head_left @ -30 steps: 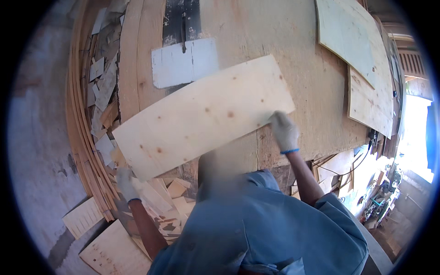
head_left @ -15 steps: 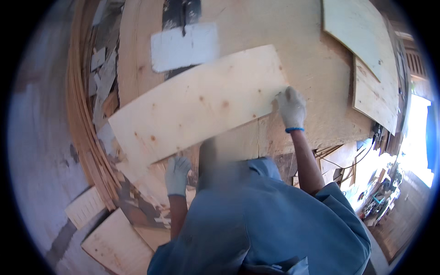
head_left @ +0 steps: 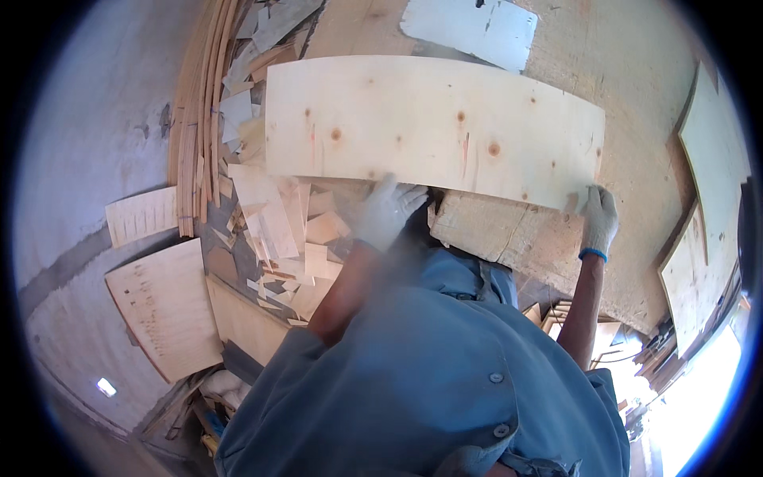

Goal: The person positions a large plywood sheet on a table saw and pushes it through the blade to cut it into smaller pieces. The person repeats this process multiple times, handling each cut piece and repositioning the remaining sheet for subsequent cuts.

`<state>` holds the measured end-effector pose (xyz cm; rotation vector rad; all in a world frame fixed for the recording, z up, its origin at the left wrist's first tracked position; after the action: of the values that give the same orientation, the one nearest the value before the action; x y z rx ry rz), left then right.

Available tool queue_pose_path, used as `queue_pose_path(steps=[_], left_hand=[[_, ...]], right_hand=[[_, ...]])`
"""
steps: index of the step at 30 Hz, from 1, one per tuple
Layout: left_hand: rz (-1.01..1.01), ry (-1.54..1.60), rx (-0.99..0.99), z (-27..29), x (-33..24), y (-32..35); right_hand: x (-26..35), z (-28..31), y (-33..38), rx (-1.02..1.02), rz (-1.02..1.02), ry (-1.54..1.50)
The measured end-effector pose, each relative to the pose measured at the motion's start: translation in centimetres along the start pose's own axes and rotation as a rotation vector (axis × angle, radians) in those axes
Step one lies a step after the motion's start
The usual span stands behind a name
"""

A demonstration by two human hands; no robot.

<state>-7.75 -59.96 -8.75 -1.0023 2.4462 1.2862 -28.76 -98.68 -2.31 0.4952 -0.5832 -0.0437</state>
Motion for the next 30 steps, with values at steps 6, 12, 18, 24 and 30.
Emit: queue_pose_path(steps=[6,12,18,24,30], left_hand=[[-0.030,-0.019,0.122,-1.9,-0.5,-0.1],[-0.067,0.091,0.062,-0.1,-2.5,0.4],[-0.043,0.029,0.059,2.9,-4.3,-0.6],[0.104,-0.024,0.205,2.5,-5.2,1.0],[0.278,-0.263,0.317,3.9,-3.0,5.4]], right_hand=[[-8.2,-0.1,2.8,0.312,-0.283,-0.513],[-8.3,0.3,10.1,0.296,-0.411,-0.751],[-10.0,-1.9,13.9,0.172,-0.427,-0.760],[-8.5,-3.0,19.1,-0.396,0.193,0.070],[-19.7,-3.3,24.6,-0.388,-0.119,0.139]])
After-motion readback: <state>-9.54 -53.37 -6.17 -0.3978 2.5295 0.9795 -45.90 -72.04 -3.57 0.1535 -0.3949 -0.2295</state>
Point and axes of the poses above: each hand's wrist, its own y-axis away from the middle knuckle, its own z-axis out of the back of the hand, x = y × z, the point moved 5 cm from there along -y, towards the middle knuckle, and after that the axes turned 12 degrees about -z, right-handed, at the moved point
